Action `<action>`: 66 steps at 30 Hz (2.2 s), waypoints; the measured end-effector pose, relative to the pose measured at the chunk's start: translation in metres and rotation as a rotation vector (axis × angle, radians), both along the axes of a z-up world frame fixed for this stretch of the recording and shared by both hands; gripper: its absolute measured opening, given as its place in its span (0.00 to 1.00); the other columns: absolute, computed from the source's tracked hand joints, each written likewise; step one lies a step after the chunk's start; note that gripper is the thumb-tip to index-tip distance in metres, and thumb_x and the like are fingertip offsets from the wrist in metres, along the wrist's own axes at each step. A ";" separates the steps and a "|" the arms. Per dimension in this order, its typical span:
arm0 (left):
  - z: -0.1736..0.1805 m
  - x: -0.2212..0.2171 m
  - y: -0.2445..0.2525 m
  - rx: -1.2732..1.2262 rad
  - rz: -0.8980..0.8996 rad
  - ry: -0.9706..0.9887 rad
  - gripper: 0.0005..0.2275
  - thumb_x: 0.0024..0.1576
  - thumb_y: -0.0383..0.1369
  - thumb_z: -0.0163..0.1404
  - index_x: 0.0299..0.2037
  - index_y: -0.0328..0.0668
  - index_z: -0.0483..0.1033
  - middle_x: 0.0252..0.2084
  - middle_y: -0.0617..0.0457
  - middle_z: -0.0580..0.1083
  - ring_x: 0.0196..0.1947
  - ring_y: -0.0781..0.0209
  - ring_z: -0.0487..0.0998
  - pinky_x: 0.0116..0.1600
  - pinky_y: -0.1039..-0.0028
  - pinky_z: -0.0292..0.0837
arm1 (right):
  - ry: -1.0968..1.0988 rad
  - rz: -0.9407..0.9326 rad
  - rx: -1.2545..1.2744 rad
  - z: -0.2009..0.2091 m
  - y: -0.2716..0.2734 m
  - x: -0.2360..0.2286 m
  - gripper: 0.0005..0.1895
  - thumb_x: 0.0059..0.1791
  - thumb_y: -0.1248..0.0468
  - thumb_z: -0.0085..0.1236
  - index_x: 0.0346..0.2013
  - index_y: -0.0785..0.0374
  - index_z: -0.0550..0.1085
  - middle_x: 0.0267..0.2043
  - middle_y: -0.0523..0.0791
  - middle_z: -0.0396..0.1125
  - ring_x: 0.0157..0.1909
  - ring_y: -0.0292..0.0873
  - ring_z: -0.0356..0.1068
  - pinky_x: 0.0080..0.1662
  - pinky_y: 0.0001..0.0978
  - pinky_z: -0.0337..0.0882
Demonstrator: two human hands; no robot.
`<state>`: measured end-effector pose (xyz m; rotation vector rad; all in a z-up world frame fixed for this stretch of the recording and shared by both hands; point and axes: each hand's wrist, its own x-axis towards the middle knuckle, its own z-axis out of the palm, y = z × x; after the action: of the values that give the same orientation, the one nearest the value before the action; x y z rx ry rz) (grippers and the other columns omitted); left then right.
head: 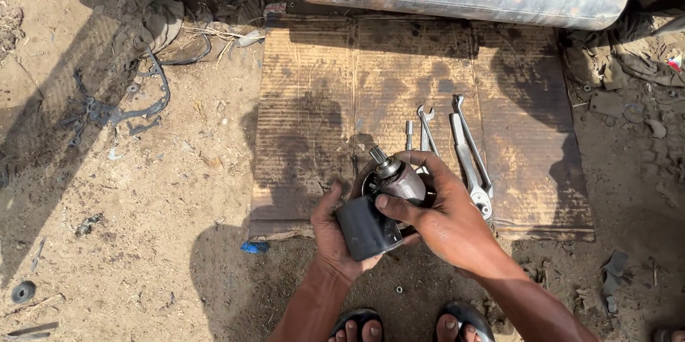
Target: The person reaches into the engine bay of a vehicle and removes a cylindrical component, then works on it while kneeling on cardboard on the ground. They use a wrench and a screwdriver to loosen and unscrew fittings on the component, repositioning it repeatedly and picking up different wrenches from the cardboard as they disassemble it.
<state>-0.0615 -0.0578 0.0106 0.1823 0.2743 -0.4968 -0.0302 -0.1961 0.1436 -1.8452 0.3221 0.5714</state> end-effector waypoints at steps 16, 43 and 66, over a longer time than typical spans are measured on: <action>-0.003 0.037 0.009 -0.058 0.106 0.016 0.33 0.54 0.58 0.50 0.62 0.40 0.71 0.56 0.41 0.74 0.58 0.42 0.75 0.62 0.39 0.70 | -0.313 0.178 -0.246 0.003 -0.001 0.011 0.38 0.47 0.66 0.62 0.71 0.53 0.61 0.58 0.55 0.68 0.46 0.49 0.79 0.41 0.43 0.80; 0.012 0.044 0.073 -0.093 0.330 -0.152 0.53 0.45 0.67 0.53 0.75 0.38 0.53 0.71 0.31 0.61 0.68 0.27 0.65 0.69 0.24 0.53 | 0.045 0.225 -0.556 -0.149 -0.014 0.022 0.22 0.47 0.63 0.60 0.57 0.61 0.73 0.44 0.51 0.77 0.35 0.43 0.79 0.40 0.35 0.80; 0.016 0.024 0.076 -0.084 0.367 -0.099 0.53 0.46 0.71 0.47 0.73 0.34 0.55 0.69 0.31 0.63 0.66 0.27 0.66 0.67 0.23 0.53 | -0.045 0.481 -0.655 -0.169 0.042 0.045 0.18 0.47 0.56 0.64 0.32 0.72 0.76 0.26 0.49 0.71 0.25 0.42 0.70 0.29 0.36 0.76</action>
<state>-0.0370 0.0183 0.0271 0.0713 0.1842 -0.1345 0.0146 -0.1539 -0.0250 -2.5957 0.0206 0.8134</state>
